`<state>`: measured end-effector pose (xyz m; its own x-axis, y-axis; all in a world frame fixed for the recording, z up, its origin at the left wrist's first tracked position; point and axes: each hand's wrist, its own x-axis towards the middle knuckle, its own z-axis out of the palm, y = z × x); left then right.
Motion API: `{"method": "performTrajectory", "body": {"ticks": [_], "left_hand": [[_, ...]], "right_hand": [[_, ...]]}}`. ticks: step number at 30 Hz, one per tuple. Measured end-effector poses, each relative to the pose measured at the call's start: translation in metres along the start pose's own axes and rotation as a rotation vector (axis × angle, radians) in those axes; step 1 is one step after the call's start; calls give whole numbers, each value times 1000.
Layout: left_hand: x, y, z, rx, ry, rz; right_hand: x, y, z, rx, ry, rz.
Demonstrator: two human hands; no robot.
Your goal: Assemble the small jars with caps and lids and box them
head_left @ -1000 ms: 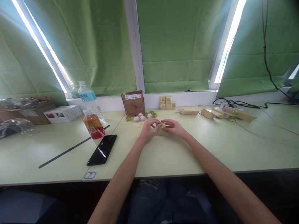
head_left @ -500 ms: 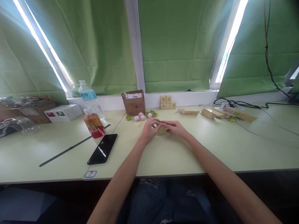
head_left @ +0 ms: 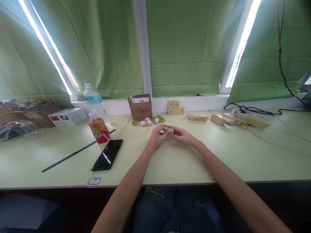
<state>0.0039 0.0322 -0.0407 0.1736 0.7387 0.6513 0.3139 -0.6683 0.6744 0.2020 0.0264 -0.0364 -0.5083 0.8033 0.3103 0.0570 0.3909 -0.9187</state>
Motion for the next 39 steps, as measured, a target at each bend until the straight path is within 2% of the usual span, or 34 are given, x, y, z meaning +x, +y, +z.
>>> {"method": "performTrajectory", "body": {"ticks": [2,7,10,12,15,18,21,24,27,30,34,39], "left_hand": [[0,-1,5,-62,74,-45],[0,-10,11,-52,63,-31],[6,-14,15,-20,53,-22],[12,-15,19,-7,57,-50],[19,-11,25,-44,36,-109],[21,-10,29,-182,31,-215],[20,-16,31,-361,99,-378],[20,-23,31,-397,77,-549],[20,-25,31,-401,37,-637],[21,-21,30,-391,19,-679],[21,-16,30,-389,16,-718],[22,-16,30,-404,5,-752]], "right_hand": [[0,-2,3,-22,-18,-27],[12,4,0,-310,121,-82],[20,12,-6,-516,142,-91],[23,18,-4,-654,192,-40],[22,23,5,-868,337,90],[30,27,4,-937,368,144],[59,27,-26,-946,463,274],[105,25,-78,-1014,607,326],[152,30,-134,-991,725,455],[186,43,-172,-969,753,522],[211,70,-191,-883,707,493],[218,103,-197,-659,700,218]]}}
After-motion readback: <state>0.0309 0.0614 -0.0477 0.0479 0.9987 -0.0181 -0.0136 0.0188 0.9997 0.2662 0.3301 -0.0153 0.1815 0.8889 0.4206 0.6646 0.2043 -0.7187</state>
